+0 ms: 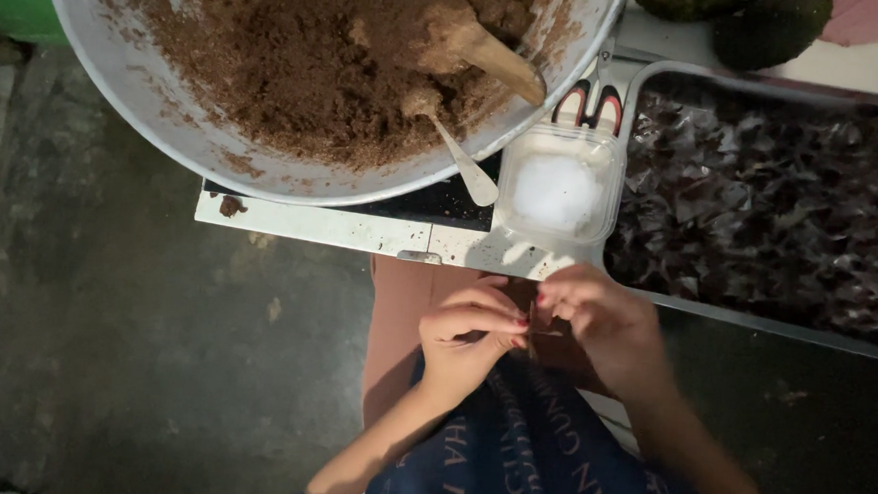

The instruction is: Scooping chocolate mixture and wrapping individual portions in plastic film

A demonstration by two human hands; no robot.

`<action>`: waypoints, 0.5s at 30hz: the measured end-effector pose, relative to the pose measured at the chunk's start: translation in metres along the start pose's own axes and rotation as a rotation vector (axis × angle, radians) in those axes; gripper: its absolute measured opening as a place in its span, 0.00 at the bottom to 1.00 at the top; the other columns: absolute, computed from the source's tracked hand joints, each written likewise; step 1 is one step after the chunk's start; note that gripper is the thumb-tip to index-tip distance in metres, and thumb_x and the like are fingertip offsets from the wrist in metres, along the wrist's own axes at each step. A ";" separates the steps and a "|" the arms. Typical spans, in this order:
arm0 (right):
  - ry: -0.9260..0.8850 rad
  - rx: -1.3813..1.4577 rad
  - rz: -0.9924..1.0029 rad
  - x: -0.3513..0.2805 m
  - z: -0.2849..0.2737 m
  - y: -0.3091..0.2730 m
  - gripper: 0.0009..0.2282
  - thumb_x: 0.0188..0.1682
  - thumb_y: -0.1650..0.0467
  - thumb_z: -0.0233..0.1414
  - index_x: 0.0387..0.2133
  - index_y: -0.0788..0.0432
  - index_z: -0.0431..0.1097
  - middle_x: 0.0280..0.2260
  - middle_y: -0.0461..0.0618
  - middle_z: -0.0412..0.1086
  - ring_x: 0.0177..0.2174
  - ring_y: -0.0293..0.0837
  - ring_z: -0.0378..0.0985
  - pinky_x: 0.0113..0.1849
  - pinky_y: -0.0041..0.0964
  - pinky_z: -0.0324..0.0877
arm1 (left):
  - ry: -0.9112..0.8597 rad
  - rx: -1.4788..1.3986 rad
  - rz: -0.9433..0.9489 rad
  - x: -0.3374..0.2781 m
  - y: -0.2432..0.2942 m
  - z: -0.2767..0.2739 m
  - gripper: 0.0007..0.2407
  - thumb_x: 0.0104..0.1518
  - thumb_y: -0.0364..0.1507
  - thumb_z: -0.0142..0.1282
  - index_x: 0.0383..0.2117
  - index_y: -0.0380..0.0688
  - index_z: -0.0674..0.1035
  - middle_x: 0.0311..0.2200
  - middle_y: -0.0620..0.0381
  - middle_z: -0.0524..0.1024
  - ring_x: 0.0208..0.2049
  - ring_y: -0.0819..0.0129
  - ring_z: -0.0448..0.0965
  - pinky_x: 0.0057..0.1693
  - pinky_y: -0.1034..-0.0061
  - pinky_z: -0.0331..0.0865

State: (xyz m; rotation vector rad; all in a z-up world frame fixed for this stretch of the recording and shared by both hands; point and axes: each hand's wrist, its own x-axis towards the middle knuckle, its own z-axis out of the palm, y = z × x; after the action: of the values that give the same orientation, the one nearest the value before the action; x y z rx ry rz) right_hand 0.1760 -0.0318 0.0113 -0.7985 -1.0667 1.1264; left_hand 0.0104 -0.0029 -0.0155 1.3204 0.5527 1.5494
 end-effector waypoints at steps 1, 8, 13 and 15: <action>0.001 0.000 0.000 0.000 -0.004 0.001 0.15 0.50 0.70 0.57 0.41 0.76 0.75 0.34 0.65 0.75 0.32 0.49 0.76 0.35 0.43 0.74 | -0.001 0.000 0.000 0.000 0.000 0.000 0.03 0.51 0.25 0.71 0.26 0.41 0.87 0.25 0.56 0.83 0.32 0.68 0.84 0.60 0.64 0.72; -0.158 0.264 0.288 0.006 -0.022 0.015 0.11 0.47 0.76 0.59 0.36 0.80 0.73 0.31 0.67 0.72 0.27 0.47 0.76 0.28 0.47 0.80 | -0.034 0.011 -0.153 -0.005 -0.007 -0.004 0.08 0.47 0.29 0.74 0.25 0.38 0.86 0.26 0.49 0.82 0.29 0.61 0.83 0.52 0.62 0.76; -0.151 0.271 0.206 0.009 -0.018 0.016 0.06 0.46 0.78 0.60 0.27 0.76 0.73 0.25 0.66 0.70 0.22 0.51 0.76 0.24 0.45 0.76 | 0.032 0.032 -0.226 -0.002 -0.002 -0.003 0.13 0.51 0.32 0.71 0.35 0.34 0.85 0.31 0.47 0.82 0.31 0.63 0.83 0.46 0.64 0.77; -0.129 0.072 0.106 0.007 -0.027 0.021 0.06 0.43 0.77 0.63 0.24 0.72 0.76 0.26 0.66 0.74 0.22 0.47 0.76 0.25 0.39 0.74 | 0.060 0.093 -0.256 -0.004 -0.003 -0.005 0.10 0.59 0.31 0.65 0.37 0.36 0.84 0.33 0.49 0.80 0.31 0.67 0.81 0.43 0.70 0.77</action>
State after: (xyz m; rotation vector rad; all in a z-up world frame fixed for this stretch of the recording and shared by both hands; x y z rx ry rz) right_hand 0.1955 -0.0189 -0.0143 -0.7400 -1.0946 1.3132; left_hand 0.0061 -0.0037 -0.0212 1.2220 0.8077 1.3686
